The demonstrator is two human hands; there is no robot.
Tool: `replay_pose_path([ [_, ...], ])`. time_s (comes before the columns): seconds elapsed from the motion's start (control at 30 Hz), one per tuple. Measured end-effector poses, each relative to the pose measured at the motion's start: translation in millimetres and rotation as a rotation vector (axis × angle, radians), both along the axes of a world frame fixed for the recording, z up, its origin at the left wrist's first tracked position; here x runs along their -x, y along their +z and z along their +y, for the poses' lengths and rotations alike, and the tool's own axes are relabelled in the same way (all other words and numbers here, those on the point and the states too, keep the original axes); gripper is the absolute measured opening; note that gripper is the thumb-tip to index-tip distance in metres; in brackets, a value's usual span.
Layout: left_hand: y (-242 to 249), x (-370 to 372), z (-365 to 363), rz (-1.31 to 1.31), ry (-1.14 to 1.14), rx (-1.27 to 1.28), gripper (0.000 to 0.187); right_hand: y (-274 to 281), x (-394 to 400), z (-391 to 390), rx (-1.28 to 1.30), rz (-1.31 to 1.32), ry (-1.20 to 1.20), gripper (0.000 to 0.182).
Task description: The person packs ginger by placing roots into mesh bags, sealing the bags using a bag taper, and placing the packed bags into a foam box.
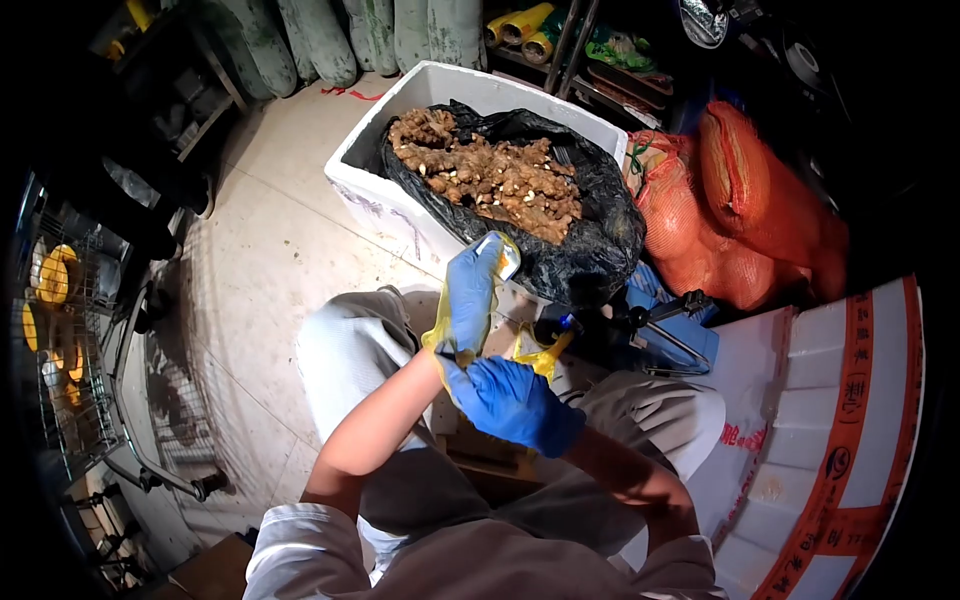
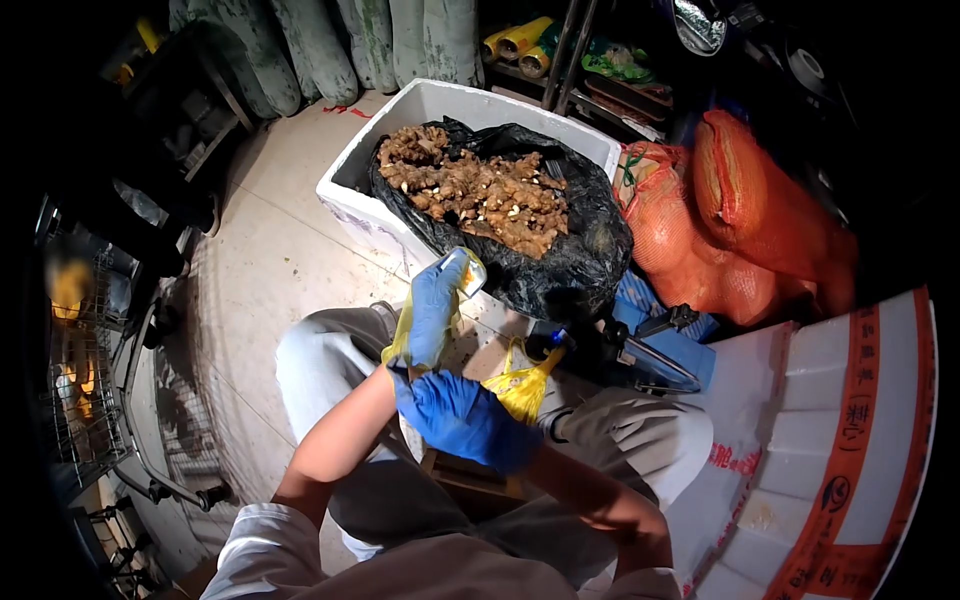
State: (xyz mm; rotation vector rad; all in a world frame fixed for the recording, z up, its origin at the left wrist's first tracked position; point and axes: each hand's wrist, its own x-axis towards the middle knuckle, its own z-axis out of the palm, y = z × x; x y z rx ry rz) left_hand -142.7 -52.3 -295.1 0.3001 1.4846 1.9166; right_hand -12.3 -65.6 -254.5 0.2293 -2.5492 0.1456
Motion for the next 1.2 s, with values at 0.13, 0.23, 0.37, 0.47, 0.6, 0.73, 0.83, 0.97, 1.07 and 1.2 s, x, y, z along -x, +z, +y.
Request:
replay_pose_path([
  [0.13,12,11,11,-0.129,0.052,-0.087,0.021,28,-17,7,-0.020,-0.053,0.166,0.024],
  [0.23,42,29,13,-0.061,0.057,-0.105,0.027,27,-25,18,0.013,-0.080,0.242,0.024],
  [0.37,53,66,26,-0.036,0.115,-0.215,0.024,16,-35,47,-0.032,-0.210,0.098,0.023],
  [0.47,62,63,26,-0.036,0.117,-0.351,0.022,5,-22,103,-0.036,-0.035,-0.141,0.022],
  [0.6,63,31,28,-0.071,-0.127,-0.390,0.023,39,39,184,0.774,-0.044,-0.288,0.015],
  [0.73,81,31,32,-0.066,-0.254,-0.458,0.025,50,101,268,1.025,-0.312,-0.523,0.015],
  [0.83,75,45,29,-0.193,-0.239,-0.476,0.022,4,156,338,0.961,-0.391,-0.549,0.019],
  [0.97,87,65,16,-0.337,-0.057,-0.355,0.022,-52,217,375,0.509,-0.464,-0.606,0.023],
  [1.07,69,85,11,-0.312,0.090,-0.344,0.024,-79,262,379,0.682,-0.661,-0.440,0.028],
  [1.2,70,96,3,-0.351,0.211,-0.286,0.026,-78,328,318,0.598,-0.551,-0.267,0.042],
])
